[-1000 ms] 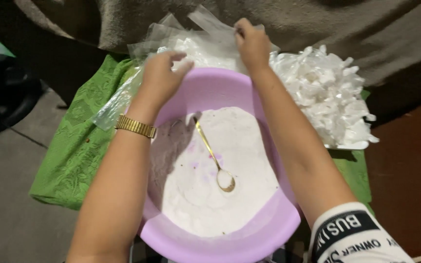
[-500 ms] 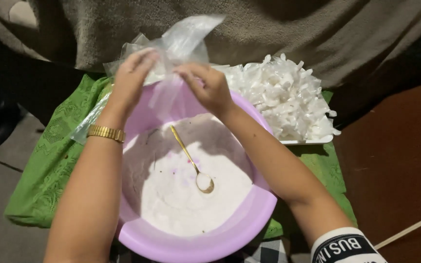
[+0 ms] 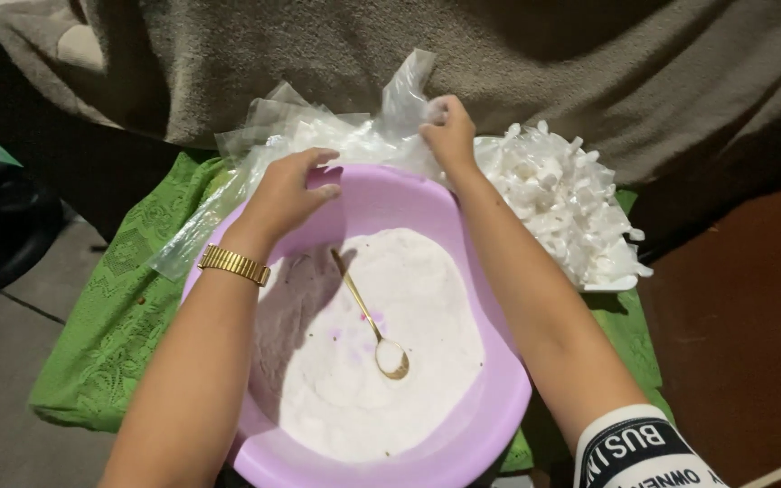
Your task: Packaging white powder into small plastic bags using a spoon.
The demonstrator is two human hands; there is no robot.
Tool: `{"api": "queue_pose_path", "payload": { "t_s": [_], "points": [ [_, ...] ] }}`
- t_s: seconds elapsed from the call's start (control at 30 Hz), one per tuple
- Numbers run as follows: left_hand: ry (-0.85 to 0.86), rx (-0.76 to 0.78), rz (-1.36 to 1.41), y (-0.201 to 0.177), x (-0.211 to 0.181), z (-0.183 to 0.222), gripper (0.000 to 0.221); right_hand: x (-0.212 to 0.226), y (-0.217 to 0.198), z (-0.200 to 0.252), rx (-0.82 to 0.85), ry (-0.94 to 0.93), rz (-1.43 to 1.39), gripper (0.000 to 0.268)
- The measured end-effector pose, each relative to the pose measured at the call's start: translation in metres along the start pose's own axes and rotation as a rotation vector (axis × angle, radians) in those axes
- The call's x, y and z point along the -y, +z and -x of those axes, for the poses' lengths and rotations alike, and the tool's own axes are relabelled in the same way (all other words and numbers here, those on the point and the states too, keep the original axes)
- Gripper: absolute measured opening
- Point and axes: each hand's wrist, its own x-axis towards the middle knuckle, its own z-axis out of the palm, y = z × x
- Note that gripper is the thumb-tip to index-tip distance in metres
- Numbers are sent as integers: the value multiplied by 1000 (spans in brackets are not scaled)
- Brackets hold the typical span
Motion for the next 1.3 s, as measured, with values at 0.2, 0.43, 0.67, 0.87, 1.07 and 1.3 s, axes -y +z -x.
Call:
{"api": "queue_pose_path", "payload": {
  "t_s": [0.2, 0.43, 0.67, 0.87, 1.07, 1.3],
  "points": [
    [-148, 97, 124, -24, -36, 7, 40, 57, -28, 20, -81, 4, 99, 61],
    [-116, 39, 167, -20, -27, -1, 34, 79, -37, 32, -296, -500, 49, 43],
    [-425, 185, 936, -35, -83, 10, 86, 184, -46, 134, 108, -658, -545, 52],
    [-419, -58, 1220, -64, -69, 20, 47, 210, -32, 205, 897, -811, -495, 40],
    [-289, -149, 1177, -63, -44, 10, 27, 192, -14, 205, 1095, -810, -247, 23],
    [-255, -6, 1134, -40, -15, -2, 35, 172, -4, 196, 1125, -639, -83, 17]
  ]
}}
